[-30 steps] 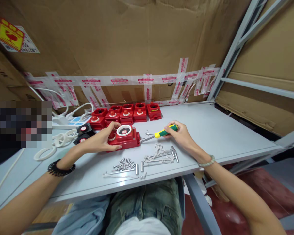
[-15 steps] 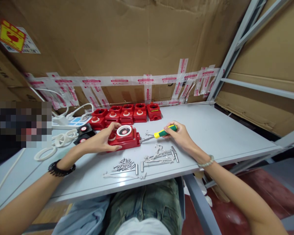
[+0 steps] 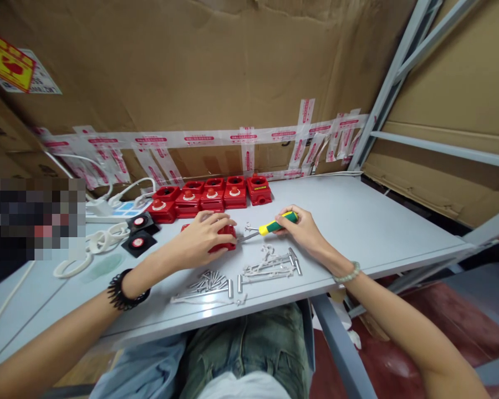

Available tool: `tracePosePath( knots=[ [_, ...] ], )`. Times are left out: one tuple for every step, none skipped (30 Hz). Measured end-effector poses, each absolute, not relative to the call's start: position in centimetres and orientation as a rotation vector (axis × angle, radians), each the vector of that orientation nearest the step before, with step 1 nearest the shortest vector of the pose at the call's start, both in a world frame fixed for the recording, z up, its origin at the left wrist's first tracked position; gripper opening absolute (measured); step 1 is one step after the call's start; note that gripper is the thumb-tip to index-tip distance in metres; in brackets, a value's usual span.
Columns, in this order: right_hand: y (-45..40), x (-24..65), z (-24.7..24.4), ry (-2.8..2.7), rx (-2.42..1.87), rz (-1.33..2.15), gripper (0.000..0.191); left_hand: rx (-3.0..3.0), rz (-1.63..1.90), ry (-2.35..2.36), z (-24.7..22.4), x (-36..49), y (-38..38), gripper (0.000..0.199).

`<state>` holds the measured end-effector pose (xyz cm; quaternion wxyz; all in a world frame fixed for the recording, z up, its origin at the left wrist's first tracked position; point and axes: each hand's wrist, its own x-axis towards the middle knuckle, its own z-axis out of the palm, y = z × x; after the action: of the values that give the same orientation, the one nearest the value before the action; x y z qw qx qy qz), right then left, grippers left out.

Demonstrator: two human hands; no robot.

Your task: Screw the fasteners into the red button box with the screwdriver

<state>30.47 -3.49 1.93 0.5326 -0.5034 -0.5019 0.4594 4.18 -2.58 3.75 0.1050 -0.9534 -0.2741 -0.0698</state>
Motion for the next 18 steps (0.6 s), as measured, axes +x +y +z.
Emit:
tracePosePath(
  knots=[
    [-3.52,30.46,1.98,-1.197,-1.203,1.098,0.029,-2.809,-0.199,-0.806,3.74,4.18,-2.53,0.020],
    [-3.56,30.44,2.03,-1.199,-1.207,1.102,0.028,-2.804,-0.198,-0.805,3.74,4.14,-2.50,0.020],
    [-3.60,30.43,2.09,-1.202,-1.208,1.103,0.027,-2.798,-0.199,-0.803,3.74,4.09,-2.47,0.020],
    [-3.63,30.42,2.13,-1.204,-1.208,1.101,0.027,-2.794,-0.198,-0.799,3.75,4.04,-2.45,0.020],
    [-3.67,30.42,2.17,-1.207,-1.209,1.099,0.026,-2.790,-0.195,-0.797,3.76,4.01,-2.45,0.020],
    [-3.69,30.43,2.19,-1.209,-1.211,1.097,0.026,-2.787,-0.192,-0.794,3.76,3.99,-2.45,0.020],
    [-3.71,30.44,2.20,-1.209,-1.214,1.096,0.026,-2.785,-0.189,-0.792,3.77,3.99,-2.45,0.020],
    [-3.72,30.45,2.21,-1.208,-1.219,1.095,0.026,-2.784,-0.187,-0.792,3.77,3.99,-2.45,0.021],
    [-3.73,30.46,2.20,-1.203,-1.222,1.092,0.026,-2.785,-0.188,-0.792,3.76,3.99,-2.46,0.021],
    [-3.73,30.47,2.19,-1.200,-1.224,1.090,0.026,-2.786,-0.192,-0.793,3.76,4.00,-2.46,0.020],
    [-3.72,30.49,2.17,-1.198,-1.224,1.089,0.026,-2.789,-0.198,-0.794,3.75,4.01,-2.47,0.020],
    [-3.71,30.49,2.15,-1.196,-1.223,1.087,0.026,-2.792,-0.205,-0.795,3.75,4.01,-2.47,0.020],
    [-3.69,30.49,2.13,-1.196,-1.224,1.087,0.026,-2.795,-0.212,-0.795,3.74,4.01,-2.47,0.020],
    [-3.66,30.49,2.09,-1.198,-1.227,1.088,0.026,-2.797,-0.216,-0.795,3.75,4.01,-2.47,0.020],
    [-3.63,30.49,2.06,-1.199,-1.231,1.089,0.026,-2.798,-0.218,-0.795,3.75,4.01,-2.46,0.020],
    [-3.61,30.48,2.02,-1.198,-1.233,1.090,0.026,-2.798,-0.216,-0.796,3.77,4.00,-2.45,0.019],
    [-3.60,30.48,1.99,-1.195,-1.231,1.094,0.026,-2.798,-0.210,-0.797,3.78,4.00,-2.43,0.019],
    [-3.59,30.48,1.96,-1.190,-1.229,1.098,0.026,-2.796,-0.204,-0.799,3.80,4.00,-2.41,0.019]
  ],
)
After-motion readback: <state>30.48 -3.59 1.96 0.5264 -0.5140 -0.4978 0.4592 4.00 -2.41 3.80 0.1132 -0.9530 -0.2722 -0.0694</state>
